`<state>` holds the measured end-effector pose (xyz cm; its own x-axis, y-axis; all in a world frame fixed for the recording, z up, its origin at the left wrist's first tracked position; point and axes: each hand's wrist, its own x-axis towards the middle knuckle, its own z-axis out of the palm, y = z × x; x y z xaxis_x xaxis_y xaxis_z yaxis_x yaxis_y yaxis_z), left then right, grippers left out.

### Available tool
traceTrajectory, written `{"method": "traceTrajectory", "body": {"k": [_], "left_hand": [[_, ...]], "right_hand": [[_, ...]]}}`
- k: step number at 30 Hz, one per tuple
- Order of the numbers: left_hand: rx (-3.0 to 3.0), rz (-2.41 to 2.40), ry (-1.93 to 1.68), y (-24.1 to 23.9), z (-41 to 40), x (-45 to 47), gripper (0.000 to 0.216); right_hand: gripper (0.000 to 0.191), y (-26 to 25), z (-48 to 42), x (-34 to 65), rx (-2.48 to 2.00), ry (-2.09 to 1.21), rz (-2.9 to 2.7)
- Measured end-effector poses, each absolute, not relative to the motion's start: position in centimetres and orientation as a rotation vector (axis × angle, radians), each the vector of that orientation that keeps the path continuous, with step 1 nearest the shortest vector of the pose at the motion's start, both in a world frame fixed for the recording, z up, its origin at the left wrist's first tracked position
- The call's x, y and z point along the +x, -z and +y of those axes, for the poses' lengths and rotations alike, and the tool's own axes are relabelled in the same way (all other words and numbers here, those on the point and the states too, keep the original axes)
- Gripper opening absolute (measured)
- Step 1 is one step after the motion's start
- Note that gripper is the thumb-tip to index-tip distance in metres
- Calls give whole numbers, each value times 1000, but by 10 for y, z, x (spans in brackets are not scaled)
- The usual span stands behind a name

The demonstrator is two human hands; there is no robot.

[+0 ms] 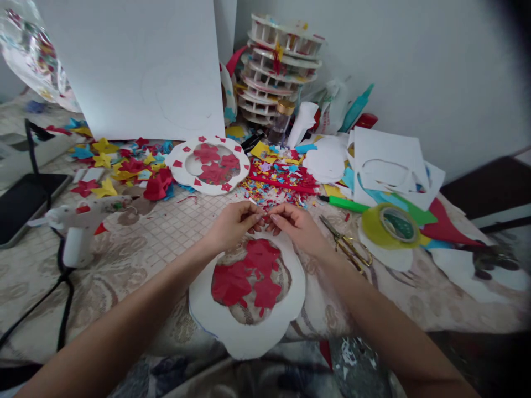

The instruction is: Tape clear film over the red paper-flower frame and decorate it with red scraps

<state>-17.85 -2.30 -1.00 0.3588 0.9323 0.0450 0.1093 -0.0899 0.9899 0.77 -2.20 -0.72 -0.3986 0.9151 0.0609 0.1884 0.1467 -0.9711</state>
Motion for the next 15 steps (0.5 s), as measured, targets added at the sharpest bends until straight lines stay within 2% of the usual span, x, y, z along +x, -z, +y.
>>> {"method": "traceTrajectory", "body": {"k": [15], "left_hand": [[1437,983,-910,11,-25,-179,7]], "right_hand": [[13,13,-20,7,-1026,-1380,-1714]]}}
